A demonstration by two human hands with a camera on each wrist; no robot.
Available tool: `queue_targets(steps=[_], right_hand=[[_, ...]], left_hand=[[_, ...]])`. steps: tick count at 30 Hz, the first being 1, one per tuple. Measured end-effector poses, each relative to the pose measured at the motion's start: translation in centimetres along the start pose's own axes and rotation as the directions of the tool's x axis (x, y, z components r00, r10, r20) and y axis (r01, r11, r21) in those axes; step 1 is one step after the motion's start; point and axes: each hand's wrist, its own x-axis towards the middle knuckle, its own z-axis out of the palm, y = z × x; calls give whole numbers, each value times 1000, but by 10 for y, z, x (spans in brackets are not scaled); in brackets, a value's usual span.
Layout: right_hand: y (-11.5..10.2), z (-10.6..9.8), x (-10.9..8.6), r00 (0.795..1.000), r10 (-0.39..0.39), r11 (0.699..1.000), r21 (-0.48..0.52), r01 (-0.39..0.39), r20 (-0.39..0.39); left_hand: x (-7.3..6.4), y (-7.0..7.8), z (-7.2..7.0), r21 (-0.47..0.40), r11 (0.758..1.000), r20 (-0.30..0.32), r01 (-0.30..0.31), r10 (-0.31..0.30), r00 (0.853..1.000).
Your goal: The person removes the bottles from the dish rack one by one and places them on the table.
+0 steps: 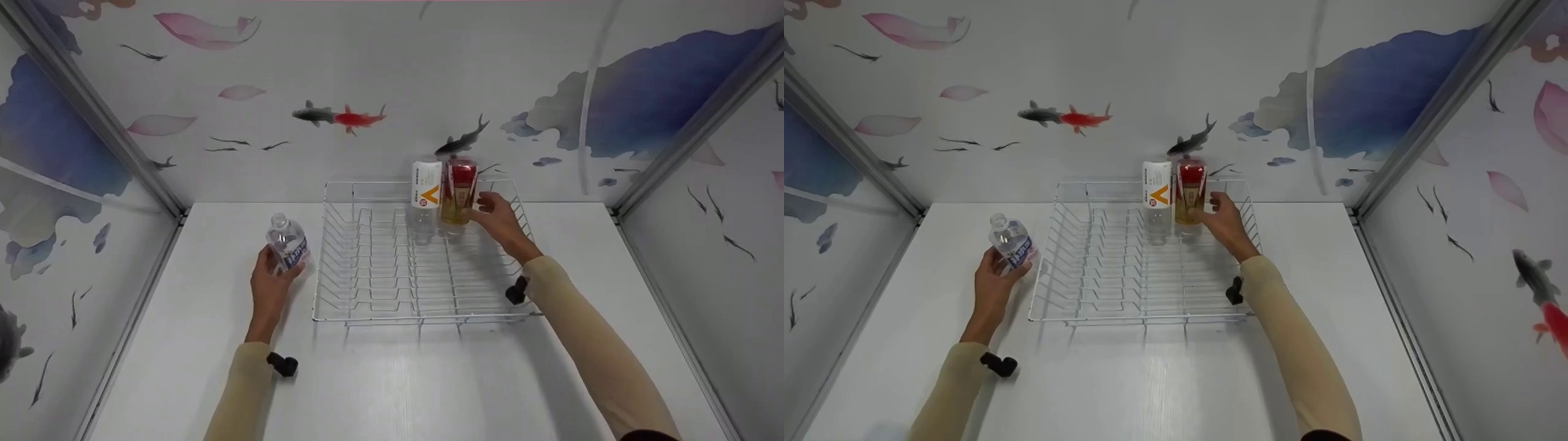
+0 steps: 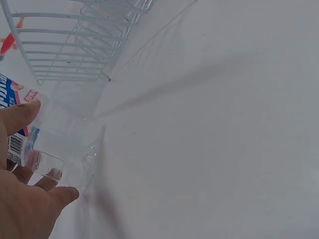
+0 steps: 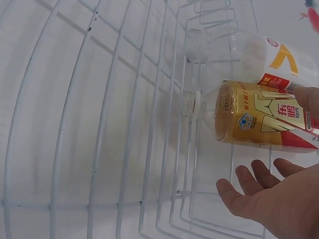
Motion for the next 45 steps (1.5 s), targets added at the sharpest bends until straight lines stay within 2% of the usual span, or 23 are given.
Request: queue_targets(steps=[12, 22, 26, 35, 42, 45], right_hand=[[15, 18, 6, 999, -53, 999, -8, 53, 10], [22, 23, 12, 996, -85, 996, -4, 85, 19], [22, 27, 14, 997, -74, 997, 21, 74, 10], [20, 32, 18, 999, -51, 999, 11, 51, 10], [18, 29, 18, 1000, -16, 1000, 4, 16, 5], [14, 27, 17, 1000, -25, 1000, 19, 25, -1]], left_hand=[[0, -3, -4, 5, 1000, -29, 1, -1, 1000], [3, -2, 0, -2, 1000, -14, -28, 28, 1000], [5, -1, 0, 5, 1000, -9, -25, 25, 1000], [8, 0, -2, -24, 1000, -4, -11, 11, 1000], [10, 1, -3, 13, 1000, 6, -24, 24, 1000], [12, 1, -5, 32, 999, 30, -28, 27, 999]])
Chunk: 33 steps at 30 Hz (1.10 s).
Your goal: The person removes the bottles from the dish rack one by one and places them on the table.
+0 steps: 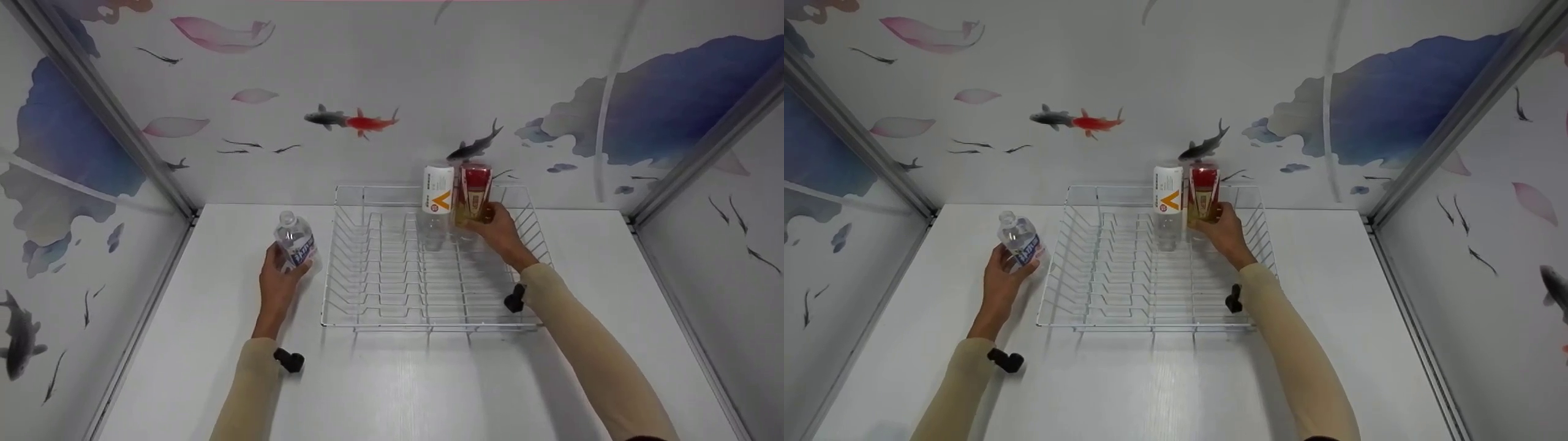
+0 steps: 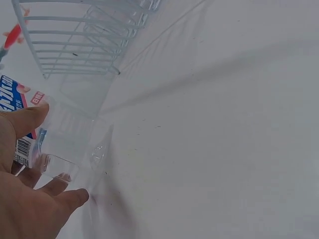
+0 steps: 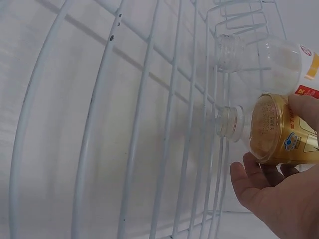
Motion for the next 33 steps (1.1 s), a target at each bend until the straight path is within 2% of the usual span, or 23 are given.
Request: queue_targets(steps=[6, 10, 13, 19, 26, 33], right_hand=[[-11, -7, -8, 1000, -10, 999, 42, 10, -5], [-17, -13, -15, 1000, -6, 999, 40, 5, 13], [-20, -17, -20, 1000, -14, 1000, 17, 13, 18], [-24, -25, -29, 999, -40, 999, -21, 40, 4], [-30, -34, -44, 996, -87, 994, -59, 88, 24], [-33, -46, -58, 993, -103, 992, -64, 106, 49]], left_hand=[[-1, 0, -11, 41, 999, 63, 26, -29, 998], [-9, 2, -23, 87, 995, 72, 53, -59, 996], [-17, 7, -30, 122, 991, 75, 51, -61, 995], [-29, 18, -39, 146, 989, 84, 2, -14, 996], [-43, 33, -45, 170, 984, 116, -50, 30, 993], [-53, 47, -44, 162, 979, 192, -123, 91, 977]])
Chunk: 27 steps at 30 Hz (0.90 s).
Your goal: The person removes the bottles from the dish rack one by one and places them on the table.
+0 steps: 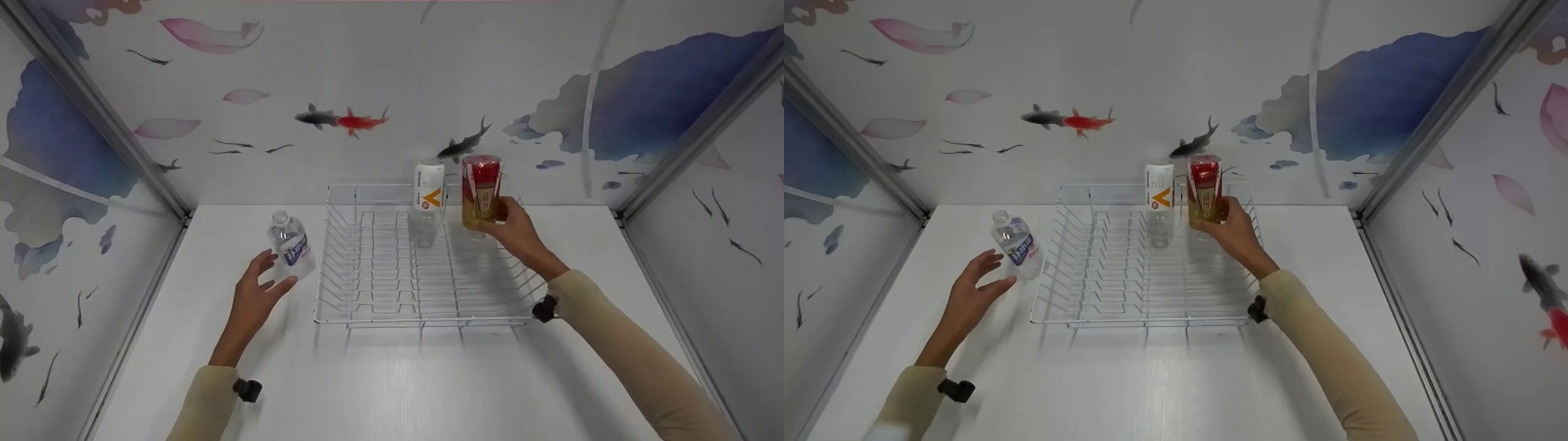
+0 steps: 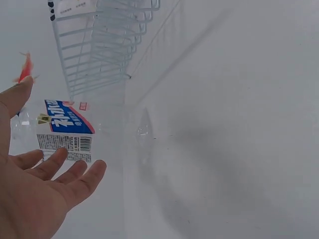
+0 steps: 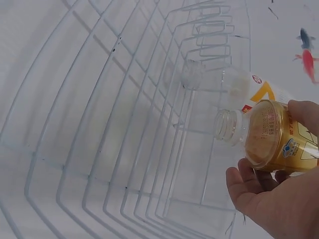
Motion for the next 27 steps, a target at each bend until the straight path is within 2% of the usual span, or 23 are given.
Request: queue_targets(steps=[5, 13, 20, 27], right_hand=[[-6, -4, -10, 1000, -23, 1000, -18, 23, 2], [-17, -12, -29, 999, -36, 999, -7, 36, 7], [-15, -22, -43, 1000, -12, 999, -31, 12, -3], [-14, -26, -57, 1000, -31, 999, -35, 31, 6]], left_hand=[[-5, 9, 1, 10, 999, 25, -45, 44, 999], [-15, 21, 2, 57, 996, 25, -71, 70, 997], [-21, 30, 4, 62, 992, 79, -108, 103, 992], [-23, 39, 8, 78, 986, 96, -149, 141, 985]])
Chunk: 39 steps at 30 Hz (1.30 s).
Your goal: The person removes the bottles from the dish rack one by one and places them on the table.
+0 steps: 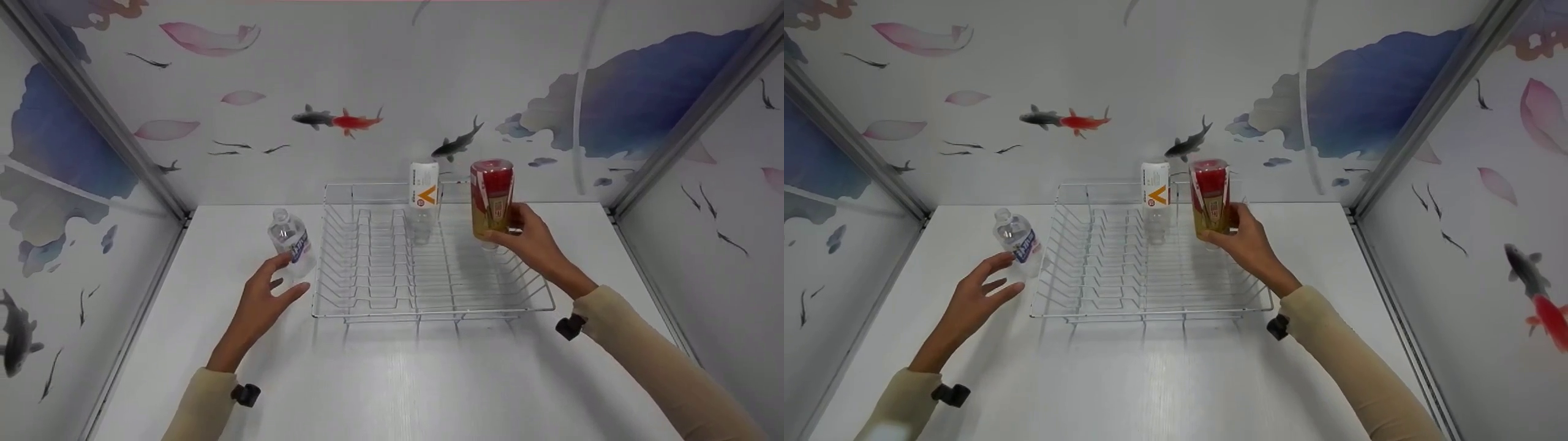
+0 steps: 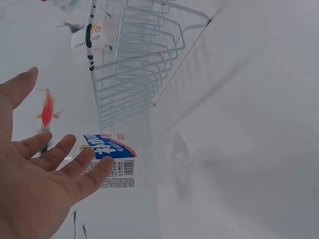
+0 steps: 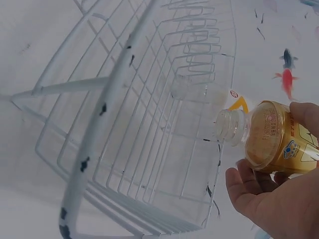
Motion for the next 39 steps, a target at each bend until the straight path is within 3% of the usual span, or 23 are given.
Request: queue_targets(steps=[8, 20, 28, 39], right_hand=[[-5, 5, -14, 1000, -25, 1000, -9, 25, 13], [-6, 14, -27, 998, -54, 998, -20, 55, 42], [-4, 15, -35, 997, -49, 997, -54, 51, 52], [-9, 23, -43, 977, -198, 974, -98, 206, 82]], left_hand=[[2, 16, 4, 25, 998, 7, -51, 51, 999], [0, 33, 14, -18, 993, 41, -118, 119, 992], [-1, 39, 28, -49, 988, 83, -146, 149, 985], [-5, 45, 44, -43, 992, 126, -120, 124, 984]])
